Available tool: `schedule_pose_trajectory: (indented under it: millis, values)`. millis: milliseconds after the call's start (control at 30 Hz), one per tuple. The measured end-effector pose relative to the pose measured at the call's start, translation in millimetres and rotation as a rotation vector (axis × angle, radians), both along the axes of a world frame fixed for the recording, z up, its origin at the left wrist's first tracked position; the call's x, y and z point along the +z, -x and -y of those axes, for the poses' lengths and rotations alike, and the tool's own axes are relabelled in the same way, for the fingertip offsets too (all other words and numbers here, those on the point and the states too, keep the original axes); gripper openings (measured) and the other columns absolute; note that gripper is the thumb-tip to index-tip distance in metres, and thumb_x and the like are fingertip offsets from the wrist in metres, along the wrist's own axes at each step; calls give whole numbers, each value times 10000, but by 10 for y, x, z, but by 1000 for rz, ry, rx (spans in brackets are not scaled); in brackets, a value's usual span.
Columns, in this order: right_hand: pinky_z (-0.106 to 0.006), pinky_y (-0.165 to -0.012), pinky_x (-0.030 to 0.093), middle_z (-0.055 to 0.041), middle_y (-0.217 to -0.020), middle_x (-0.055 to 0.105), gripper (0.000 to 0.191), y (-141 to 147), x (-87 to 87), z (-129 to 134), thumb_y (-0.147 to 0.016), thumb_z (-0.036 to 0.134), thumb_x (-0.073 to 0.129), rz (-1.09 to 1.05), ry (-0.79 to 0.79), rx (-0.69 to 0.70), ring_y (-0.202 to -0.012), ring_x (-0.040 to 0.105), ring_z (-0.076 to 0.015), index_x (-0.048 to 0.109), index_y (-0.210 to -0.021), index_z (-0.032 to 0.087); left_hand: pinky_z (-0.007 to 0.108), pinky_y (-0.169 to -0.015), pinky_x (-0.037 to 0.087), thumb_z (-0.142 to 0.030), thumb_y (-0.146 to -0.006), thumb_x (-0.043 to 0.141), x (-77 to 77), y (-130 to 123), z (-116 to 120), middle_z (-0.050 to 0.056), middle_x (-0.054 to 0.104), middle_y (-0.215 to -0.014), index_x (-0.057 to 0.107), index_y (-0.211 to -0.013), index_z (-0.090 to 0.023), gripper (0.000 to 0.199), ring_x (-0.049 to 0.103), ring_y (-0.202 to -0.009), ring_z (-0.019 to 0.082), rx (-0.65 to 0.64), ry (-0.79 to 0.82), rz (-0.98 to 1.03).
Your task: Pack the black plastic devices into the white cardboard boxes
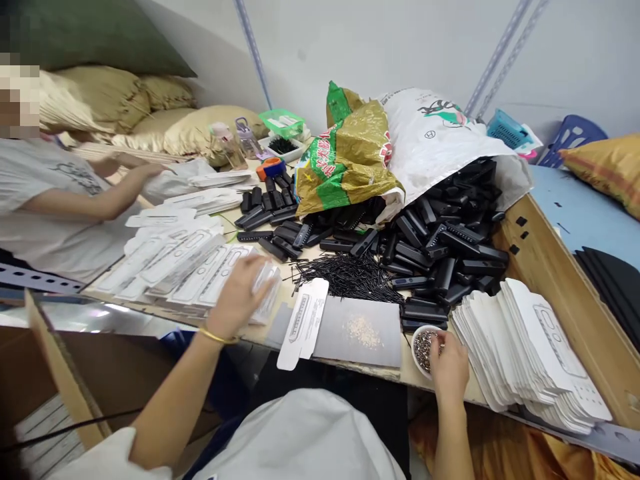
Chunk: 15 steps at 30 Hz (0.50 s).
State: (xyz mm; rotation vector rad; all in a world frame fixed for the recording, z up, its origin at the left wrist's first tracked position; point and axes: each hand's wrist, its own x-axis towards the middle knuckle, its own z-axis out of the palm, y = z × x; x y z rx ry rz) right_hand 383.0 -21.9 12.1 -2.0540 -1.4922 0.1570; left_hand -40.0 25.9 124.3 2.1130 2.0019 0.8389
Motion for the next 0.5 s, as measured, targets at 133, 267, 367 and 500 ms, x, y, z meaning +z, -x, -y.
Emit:
schedule_pose_trajectory:
  millis: [133, 267, 367, 500]
  values:
    - [-390, -686, 426, -90, -744, 626, 196, -171, -266, 47, -723, 358, 432, 71, 142, 88, -752, 563, -266, 567, -682, 221, 342, -900, 486, -253, -857, 507, -504, -578, -357, 81, 598, -1051, 600, -1112, -192, 279, 595, -971, 206, -291, 246, 55]
    - [-377, -696, 422, -93, -782, 628, 199, -138, -333, 54, -750, 330, 413, 106, 174, 85, -793, 560, -265, 567, -704, 213, 379, -990, 420, -105, -830, 479, -840, -878, -1110, 127, 573, -1143, 566, -1165, -154, 349, 534, -1113, 245, -178, 252, -49]
    - [-360, -717, 417, -91, -802, 619, 179, -112, -296, 68, -762, 280, 413, 174, 193, 114, -805, 551, -251, 569, -717, 207, 426, -998, 395, -10, -803, 434, -942, -949, -1583, 150, 543, -1204, 549, -1176, -153, 416, 495, -1156, 269, -124, 261, -104]
    - [-356, -741, 415, -86, -794, 612, 153, -94, -248, 88, -765, 252, 423, 219, 208, 105, -799, 543, -245, 553, -698, 206, 481, -967, 391, -17, -854, 329, -1007, -923, -1805, 176, 540, -1189, 566, -1127, -147, 384, 488, -1146, 296, -85, 273, -159]
